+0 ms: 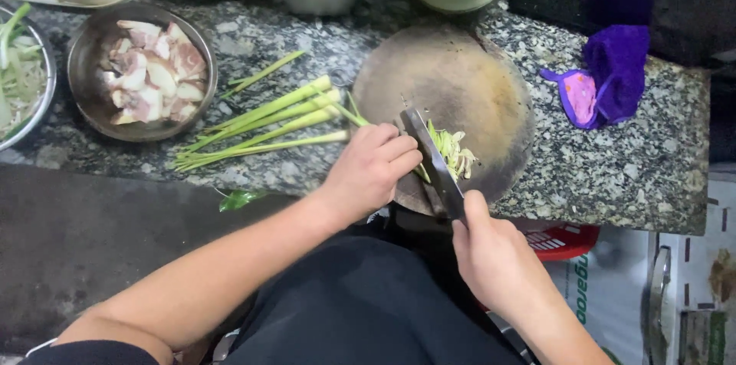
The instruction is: Cutting lemongrass stalks into thin slices on a wooden board and organizing them into a container.
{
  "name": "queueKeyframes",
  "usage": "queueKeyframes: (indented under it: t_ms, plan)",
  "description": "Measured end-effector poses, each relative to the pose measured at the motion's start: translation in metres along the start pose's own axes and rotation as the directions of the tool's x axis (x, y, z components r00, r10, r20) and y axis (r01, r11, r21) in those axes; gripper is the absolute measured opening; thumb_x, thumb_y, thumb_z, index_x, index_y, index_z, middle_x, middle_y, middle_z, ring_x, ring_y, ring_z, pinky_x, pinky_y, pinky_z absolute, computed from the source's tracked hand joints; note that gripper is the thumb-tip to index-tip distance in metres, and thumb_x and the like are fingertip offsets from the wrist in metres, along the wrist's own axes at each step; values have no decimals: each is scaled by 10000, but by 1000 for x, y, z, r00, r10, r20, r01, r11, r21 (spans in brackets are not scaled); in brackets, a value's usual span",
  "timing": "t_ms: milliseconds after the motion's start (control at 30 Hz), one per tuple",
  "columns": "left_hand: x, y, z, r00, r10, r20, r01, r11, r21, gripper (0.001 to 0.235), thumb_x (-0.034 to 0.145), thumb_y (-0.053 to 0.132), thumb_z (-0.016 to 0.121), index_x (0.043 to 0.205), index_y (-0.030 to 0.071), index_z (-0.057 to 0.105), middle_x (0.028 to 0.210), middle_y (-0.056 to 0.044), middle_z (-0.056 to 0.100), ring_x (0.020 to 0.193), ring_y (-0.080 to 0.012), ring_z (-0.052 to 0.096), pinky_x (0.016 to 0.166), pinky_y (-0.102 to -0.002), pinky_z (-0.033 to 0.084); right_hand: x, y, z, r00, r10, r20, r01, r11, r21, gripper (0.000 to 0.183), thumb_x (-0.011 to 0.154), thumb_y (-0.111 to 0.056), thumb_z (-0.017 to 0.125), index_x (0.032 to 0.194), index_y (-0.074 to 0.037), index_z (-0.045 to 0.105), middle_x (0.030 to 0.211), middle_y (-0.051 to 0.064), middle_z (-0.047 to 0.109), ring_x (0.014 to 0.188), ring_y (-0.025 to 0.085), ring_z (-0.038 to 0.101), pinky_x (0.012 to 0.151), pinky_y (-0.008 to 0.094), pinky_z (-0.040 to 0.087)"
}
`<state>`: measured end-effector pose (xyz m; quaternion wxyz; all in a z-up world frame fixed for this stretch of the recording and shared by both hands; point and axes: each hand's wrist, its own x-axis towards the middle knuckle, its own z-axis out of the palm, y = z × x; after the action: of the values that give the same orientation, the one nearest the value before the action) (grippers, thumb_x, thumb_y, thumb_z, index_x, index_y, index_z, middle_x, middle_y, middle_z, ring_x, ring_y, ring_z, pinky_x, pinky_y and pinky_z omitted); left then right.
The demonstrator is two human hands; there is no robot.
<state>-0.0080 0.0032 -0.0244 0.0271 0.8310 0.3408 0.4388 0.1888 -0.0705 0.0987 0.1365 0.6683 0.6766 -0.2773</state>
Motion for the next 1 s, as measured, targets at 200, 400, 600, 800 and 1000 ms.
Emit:
queueKeyframes:
  t_ms: [200, 400, 600, 800, 1000]
  plan:
    - [1, -2, -1, 999, 2, 41, -1, 1000, -24, 300, 1014, 55, 334, 962, 128, 620, 981, -29, 576, 916, -267, 555, 766, -368, 444, 27, -15, 17, 993, -81, -81, 83, 996, 19, 262, 980, -143, 445, 1217, -35, 417, 757, 284, 674, 769, 568, 693, 622, 630, 552]
    - [-3, -10, 1, 997, -13, 73, 18, 998, -57, 275, 997, 6, 353, 944, 62, 617, 968, -81, 582, 899, -316, 593, 750, -394, 473, 15, 7, 15, 1000, 7, 13, -7, 999, 49, 302, 1004, -265, 464, 1252, -97, 428, 849, 260, 714, 880, 539, 706, 706, 632, 574]
    - [3, -7, -11, 997, -18, 81, 12, 997, 75, 266, 1013, 54, 358, 945, 116, 608, 954, -28, 555, 865, -253, 521, 701, -371, 403, -5, -5, -8, 998, 32, 51, -31, 999, -28, 235, 995, -285, 455, 1174, -135, 436, 822, 228, 725, 845, 520, 723, 680, 596, 603]
    - [-2, -12, -7, 998, -7, 68, 3, 999, 48, 250, 1034, 117, 381, 946, 134, 614, 960, -16, 563, 887, -249, 530, 720, -366, 417, 32, -22, 15, 1000, -18, -25, 17, 1000, -12, 242, 994, -201, 432, 1201, -76, 415, 810, 258, 683, 828, 570, 695, 703, 654, 561]
    - [9, -10, -20, 993, -41, 107, 49, 996, -78, 174, 905, -2, 459, 912, 73, 616, 941, -58, 584, 855, -289, 513, 692, -394, 411, 7, -21, -10, 996, 42, 77, -47, 997, 64, 177, 1031, -253, 449, 1085, -109, 362, 748, 239, 647, 734, 510, 567, 645, 561, 444]
